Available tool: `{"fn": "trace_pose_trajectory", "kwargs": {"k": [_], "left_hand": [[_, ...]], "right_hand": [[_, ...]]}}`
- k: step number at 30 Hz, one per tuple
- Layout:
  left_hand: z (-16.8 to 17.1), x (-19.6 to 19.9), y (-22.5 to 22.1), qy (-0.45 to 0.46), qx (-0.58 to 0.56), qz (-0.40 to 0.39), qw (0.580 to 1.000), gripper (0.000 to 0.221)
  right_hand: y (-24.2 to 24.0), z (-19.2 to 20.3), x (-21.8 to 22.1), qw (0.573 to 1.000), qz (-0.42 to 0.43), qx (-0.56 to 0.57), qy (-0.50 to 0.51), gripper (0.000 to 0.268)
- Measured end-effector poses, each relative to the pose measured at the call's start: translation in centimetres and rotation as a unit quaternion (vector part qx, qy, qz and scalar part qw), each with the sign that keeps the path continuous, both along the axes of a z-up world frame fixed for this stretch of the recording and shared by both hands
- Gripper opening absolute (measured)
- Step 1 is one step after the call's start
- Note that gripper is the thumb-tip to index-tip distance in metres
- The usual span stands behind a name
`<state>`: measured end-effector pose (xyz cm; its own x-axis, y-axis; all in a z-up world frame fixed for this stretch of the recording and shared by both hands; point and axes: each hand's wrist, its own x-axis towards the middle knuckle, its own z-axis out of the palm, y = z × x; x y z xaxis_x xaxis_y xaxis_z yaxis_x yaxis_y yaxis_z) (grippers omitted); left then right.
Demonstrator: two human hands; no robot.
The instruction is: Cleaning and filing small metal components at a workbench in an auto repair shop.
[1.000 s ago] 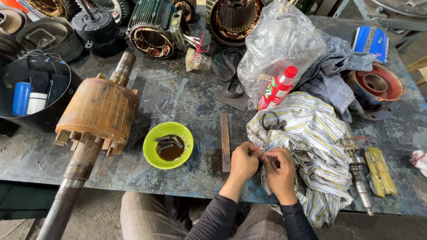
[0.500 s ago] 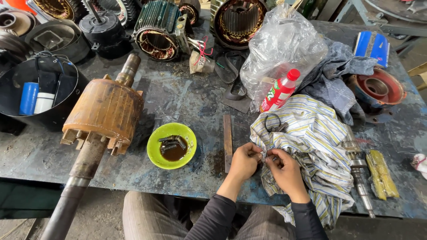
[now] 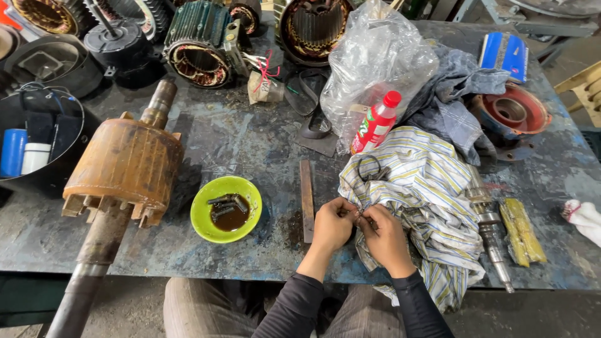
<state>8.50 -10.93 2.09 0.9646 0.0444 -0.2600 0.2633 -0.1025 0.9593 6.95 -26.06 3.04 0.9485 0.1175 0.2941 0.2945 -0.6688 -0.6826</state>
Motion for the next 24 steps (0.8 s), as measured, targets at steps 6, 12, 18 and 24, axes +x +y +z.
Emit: {"fn": "trace_pose_trajectory", "kwargs": {"k": [6, 12, 18, 24], "left_hand": [[-0.9, 0.4, -0.1, 0.005, -0.042, 0.0, 0.999, 0.01], [0.6, -0.2, -0.1, 0.012, -0.057, 0.013, 0.998, 0.013], [-0.7, 0.2, -0.7, 0.006, -0.157, 0.038, 0.987, 0.024], [0.7, -0.3, -0.2, -0.048, -0.056, -0.031, 0.997, 0.031]], "right_hand": [[-0.1, 3.0, -0.2, 0.991, -0.01, 0.077, 0.113, 0.021], [-0.2, 0.1, 0.0, 0.997, -0.032, 0.069, 0.018, 0.025], [-0.9, -0.8, -0.3, 0.974, -0.077, 0.205, 0.053, 0.018], [-2.8, -1.7, 1.0, 0.963, -0.051, 0.24, 0.11, 0.012]]}}
